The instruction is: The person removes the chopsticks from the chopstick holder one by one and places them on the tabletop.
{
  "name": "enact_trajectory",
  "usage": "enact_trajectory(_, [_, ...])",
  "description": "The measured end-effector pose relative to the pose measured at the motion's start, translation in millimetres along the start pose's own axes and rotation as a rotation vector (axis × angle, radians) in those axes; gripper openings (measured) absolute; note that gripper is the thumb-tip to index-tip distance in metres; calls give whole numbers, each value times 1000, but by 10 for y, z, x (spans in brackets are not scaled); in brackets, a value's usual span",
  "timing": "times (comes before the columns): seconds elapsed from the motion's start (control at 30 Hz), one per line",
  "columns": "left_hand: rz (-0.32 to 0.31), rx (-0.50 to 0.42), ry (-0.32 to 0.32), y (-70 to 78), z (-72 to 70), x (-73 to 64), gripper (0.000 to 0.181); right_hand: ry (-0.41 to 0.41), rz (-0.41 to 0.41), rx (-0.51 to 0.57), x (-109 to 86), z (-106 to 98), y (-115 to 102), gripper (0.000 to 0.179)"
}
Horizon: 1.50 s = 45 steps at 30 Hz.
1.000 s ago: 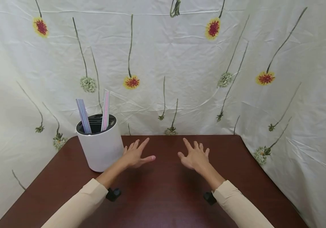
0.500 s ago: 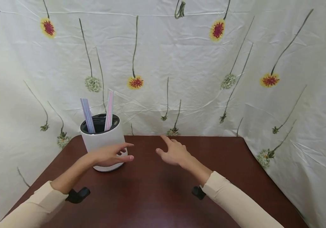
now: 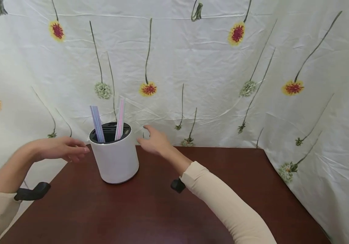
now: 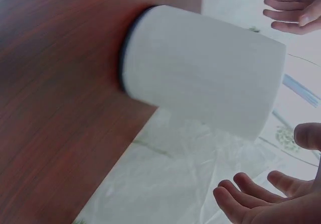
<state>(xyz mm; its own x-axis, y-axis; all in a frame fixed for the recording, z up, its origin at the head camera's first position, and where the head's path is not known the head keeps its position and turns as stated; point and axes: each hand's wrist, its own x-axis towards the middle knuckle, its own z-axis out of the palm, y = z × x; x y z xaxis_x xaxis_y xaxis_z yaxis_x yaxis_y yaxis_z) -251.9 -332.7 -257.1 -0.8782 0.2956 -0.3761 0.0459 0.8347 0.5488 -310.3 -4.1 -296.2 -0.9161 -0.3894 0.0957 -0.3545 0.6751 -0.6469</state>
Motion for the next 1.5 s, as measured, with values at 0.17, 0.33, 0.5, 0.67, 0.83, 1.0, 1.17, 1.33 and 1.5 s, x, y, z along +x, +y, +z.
enact_trajectory(0.17, [-24, -51, 185, -269, -211, 45, 59, 24, 33, 95, 166, 75, -210, 62])
enact_trajectory(0.33, [-26, -254, 316, -306, -215, 197, 63, 62, 72, 241, 290, 161, -360, 60])
enact_trajectory(0.5, [-24, -524, 388, -282, -160, 437, 64, 161, 113, 385, 447, 342, -407, 57])
enact_trajectory(0.67, [-6, -705, 393, -285, -87, 660, 61, 239, 144, 446, 523, 523, -364, 56])
enact_trajectory(0.83, [15, -838, 341, -328, -28, 768, 58, 232, 160, 485, 522, 674, -322, 54])
enact_trajectory(1.0, [2, -896, 339, -355, 25, 847, 57, 225, 180, 480, 511, 745, -288, 50])
enact_trajectory(1.17, [-5, -883, 350, -363, 43, 866, 59, 217, 179, 489, 503, 730, -252, 48])
enact_trajectory(1.33, [-7, -830, 346, -328, 92, 840, 63, 171, 165, 509, 448, 637, -145, 50])
enact_trajectory(1.5, [66, -792, 338, -187, 228, 829, 64, 101, 134, 553, 320, 463, 39, 54])
